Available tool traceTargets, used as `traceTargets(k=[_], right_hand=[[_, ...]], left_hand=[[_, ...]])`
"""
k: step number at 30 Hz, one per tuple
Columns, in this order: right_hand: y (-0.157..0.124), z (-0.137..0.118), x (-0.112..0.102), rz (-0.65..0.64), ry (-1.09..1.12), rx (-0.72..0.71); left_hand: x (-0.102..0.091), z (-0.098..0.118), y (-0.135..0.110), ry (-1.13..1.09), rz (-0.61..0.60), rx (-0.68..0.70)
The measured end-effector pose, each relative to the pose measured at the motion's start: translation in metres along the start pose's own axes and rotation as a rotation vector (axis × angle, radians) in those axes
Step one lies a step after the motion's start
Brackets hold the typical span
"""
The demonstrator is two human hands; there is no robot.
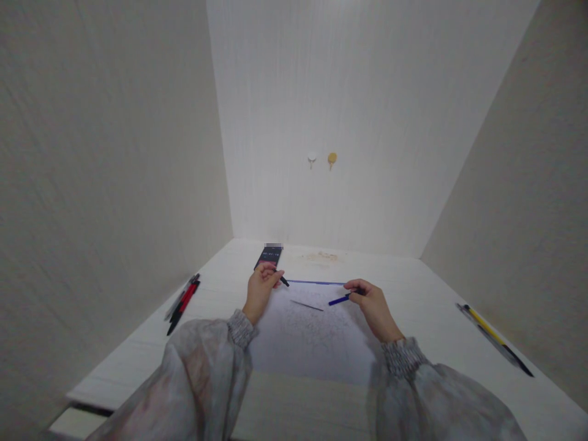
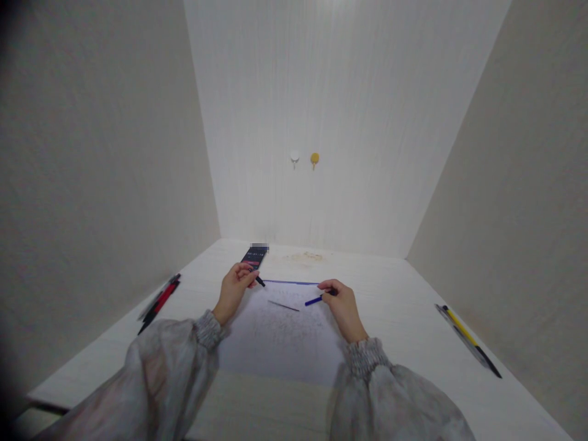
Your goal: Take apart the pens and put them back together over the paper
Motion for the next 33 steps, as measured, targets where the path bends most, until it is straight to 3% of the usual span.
traceTargets(k=[4, 7, 11, 16, 19, 23, 29, 33], right_hand=[[0.000, 0.001, 0.000, -0.009, -0.005, 0.025], [0.001, 0.003, -0.002, 0.011, -0.031, 0.029], [0.004, 0.009, -0.006, 0.031, -0.093, 0.021], [0.009, 0.011, -0.012, 0.097, -0.264, -0.055], [0.011, 0.015, -0.011, 0.071, -0.468, -0.061], [0.007, 0.030, 0.000, -0.100, -0.756, -0.012], [0.000, 0.039, 0.003, -0.189, -0.803, 0.018], [-0.002, 0.029, 0.005, -0.192, -0.838, 0.011]], left_hand=[[-0.009, 0.011, 0.002, 0.016, 0.082, 0.080], [-0.013, 0.006, 0.004, 0.090, 0.123, 0.031], [-0.002, -0.019, 0.000, 0.470, -0.104, -0.146], [0.011, -0.020, -0.009, 0.895, -0.276, 0.025], [0.015, -0.020, -0.013, 0.936, -0.341, 0.050], [0.016, -0.020, -0.015, 0.961, -0.358, 0.046], [0.020, -0.021, -0.018, 0.979, -0.395, 0.064], [0.019, -0.019, -0.018, 0.990, -0.370, 0.070]])
Point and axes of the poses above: each hand's wrist, its own y-axis towards the middle knuckle, its own x-axis out of the palm, z = x × y, the point moved 7 cm from there along y, towards the middle knuckle, and after that the axes turned 1 degree about -x, right-handed, at the moved point
